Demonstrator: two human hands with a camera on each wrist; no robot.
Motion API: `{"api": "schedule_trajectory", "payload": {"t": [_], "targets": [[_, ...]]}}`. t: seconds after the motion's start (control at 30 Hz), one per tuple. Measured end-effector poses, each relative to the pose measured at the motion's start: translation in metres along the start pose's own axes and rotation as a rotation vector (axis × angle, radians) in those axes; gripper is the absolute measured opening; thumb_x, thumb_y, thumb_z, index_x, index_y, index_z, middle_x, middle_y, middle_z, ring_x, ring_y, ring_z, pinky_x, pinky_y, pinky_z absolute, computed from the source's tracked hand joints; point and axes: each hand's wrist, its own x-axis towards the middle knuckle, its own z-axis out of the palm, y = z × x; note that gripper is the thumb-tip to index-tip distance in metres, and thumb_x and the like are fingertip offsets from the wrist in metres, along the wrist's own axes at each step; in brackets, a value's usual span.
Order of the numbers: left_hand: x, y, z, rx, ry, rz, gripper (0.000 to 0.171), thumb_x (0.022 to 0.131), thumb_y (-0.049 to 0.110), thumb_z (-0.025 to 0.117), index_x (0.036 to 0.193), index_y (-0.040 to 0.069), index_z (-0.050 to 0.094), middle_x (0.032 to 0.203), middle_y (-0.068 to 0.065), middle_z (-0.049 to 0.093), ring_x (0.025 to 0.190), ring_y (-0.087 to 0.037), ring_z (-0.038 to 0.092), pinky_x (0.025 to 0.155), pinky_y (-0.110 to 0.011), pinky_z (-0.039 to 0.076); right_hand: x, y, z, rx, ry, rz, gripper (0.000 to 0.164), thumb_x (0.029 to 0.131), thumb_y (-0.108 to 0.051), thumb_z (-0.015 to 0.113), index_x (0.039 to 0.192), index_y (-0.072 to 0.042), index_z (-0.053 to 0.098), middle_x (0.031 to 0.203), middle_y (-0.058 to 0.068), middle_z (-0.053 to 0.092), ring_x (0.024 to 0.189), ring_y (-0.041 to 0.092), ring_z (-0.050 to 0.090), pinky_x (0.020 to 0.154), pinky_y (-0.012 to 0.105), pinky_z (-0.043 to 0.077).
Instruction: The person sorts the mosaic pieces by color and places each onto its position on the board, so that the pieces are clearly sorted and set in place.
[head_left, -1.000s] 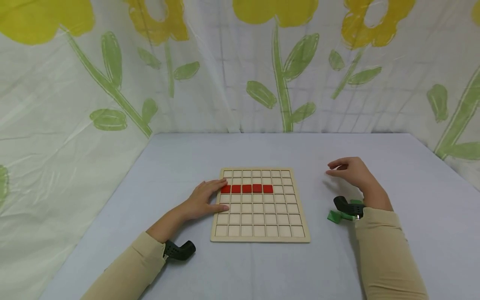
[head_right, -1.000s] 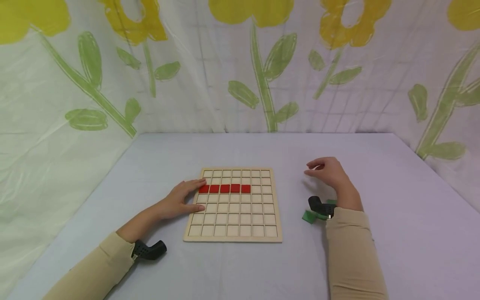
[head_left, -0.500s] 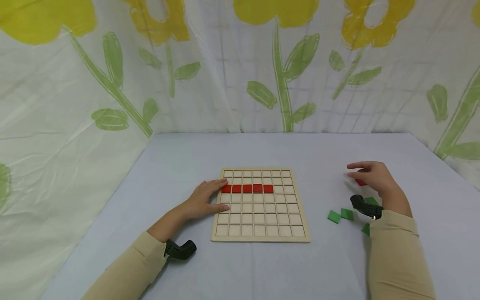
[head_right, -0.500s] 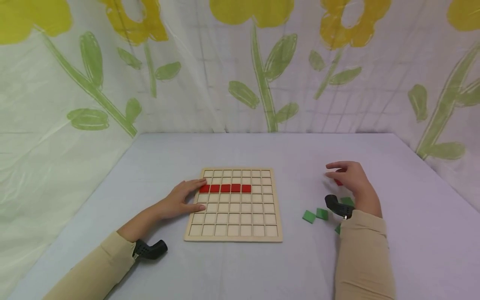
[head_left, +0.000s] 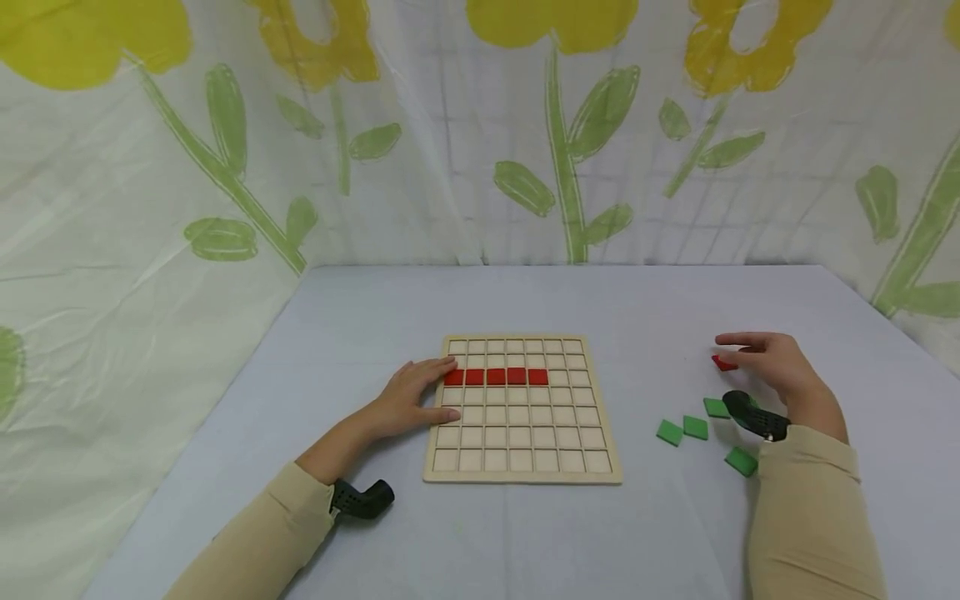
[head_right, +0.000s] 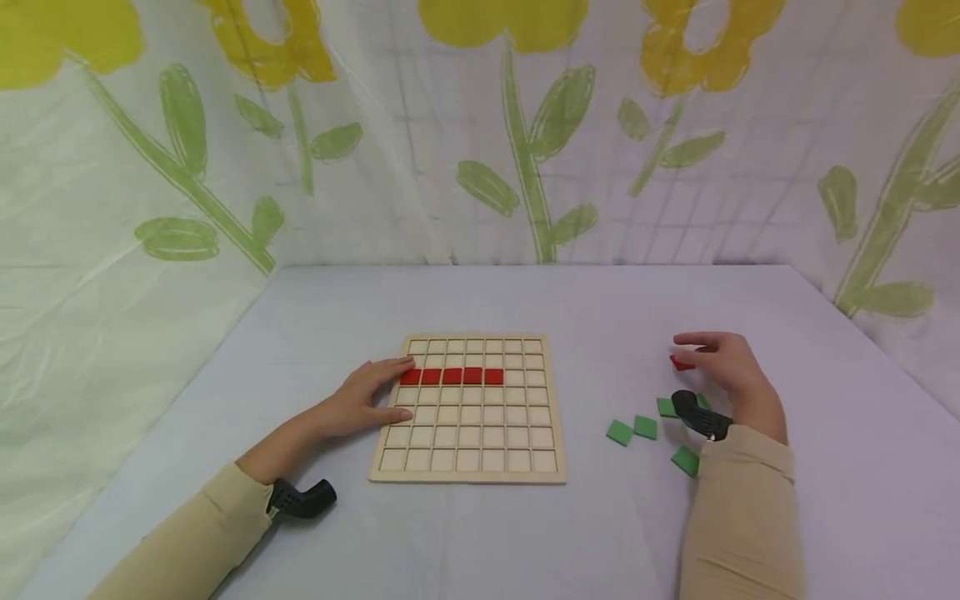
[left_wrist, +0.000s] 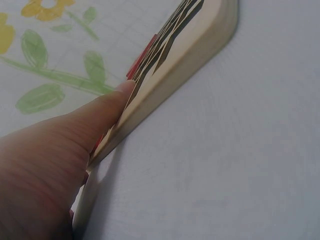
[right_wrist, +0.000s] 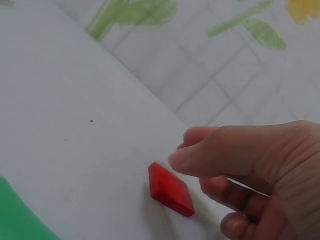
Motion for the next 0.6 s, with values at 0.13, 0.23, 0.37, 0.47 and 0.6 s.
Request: {"api": "schedule_trajectory", "payload": {"t": [0.13, 0.23, 0.37, 0.47, 0.6], "targets": [[0.000, -0.002, 0.000, 0.000, 0.004, 0.002, 0.078, 0.083, 0.041, 0.068, 0.144, 0.007, 0.034, 0.152, -0.009, 0.031, 0.142, -0.031, 0.022, 0.116, -0.055, 0.005, 0.002, 0.006, -0.002, -0.003, -0.034, 0.000, 0.064, 0.087, -0.030, 0.062, 0.137, 0.002, 0.040, 0.144, 0.028, 0.030, 0.131, 0.044, 0.021, 0.107, 0.063, 0.022], [0.001, -0.003, 0.001, -0.008, 0.008, 0.010, 0.078, 0.083, 0.040, 0.068, 0.144, 0.007, 0.034, 0.152, -0.009, 0.031, 0.142, -0.031, 0.022, 0.116, -0.055, 0.005, 0.003, 0.009, -0.002, -0.012, -0.030, 0.006, 0.061, 0.085, -0.023, 0.061, 0.137, 0.003, 0.040, 0.143, 0.029, 0.030, 0.125, 0.042, 0.026, 0.105, 0.060, 0.025], [0.002, -0.004, 0.003, -0.002, 0.004, 0.015, 0.077, 0.082, 0.041, 0.068, 0.144, 0.007, 0.035, 0.151, -0.009, 0.032, 0.141, -0.031, 0.023, 0.116, -0.055, 0.005, 0.004, 0.014, -0.002, -0.011, -0.022, 0.037, 0.059, 0.085, -0.021, 0.061, 0.136, 0.003, 0.041, 0.140, 0.029, 0.030, 0.121, 0.042, 0.027, 0.102, 0.059, 0.029], [0.002, -0.004, 0.003, 0.005, 0.006, 0.010, 0.077, 0.082, 0.041, 0.068, 0.144, 0.007, 0.035, 0.151, -0.009, 0.032, 0.141, -0.031, 0.023, 0.116, -0.055, 0.006, 0.004, 0.014, -0.001, -0.015, -0.016, 0.041, 0.058, 0.085, -0.021, 0.062, 0.135, 0.003, 0.043, 0.138, 0.029, 0.033, 0.119, 0.042, 0.028, 0.098, 0.056, 0.031], [0.002, -0.003, 0.002, 0.008, 0.009, 0.007, 0.077, 0.082, 0.040, 0.069, 0.144, 0.007, 0.035, 0.151, -0.009, 0.032, 0.141, -0.031, 0.023, 0.116, -0.055, 0.005, 0.002, 0.012, 0.000, -0.027, 0.001, 0.033, 0.058, 0.085, -0.021, 0.062, 0.134, 0.004, 0.045, 0.137, 0.029, 0.035, 0.115, 0.040, 0.031, 0.091, 0.047, 0.036]]}}
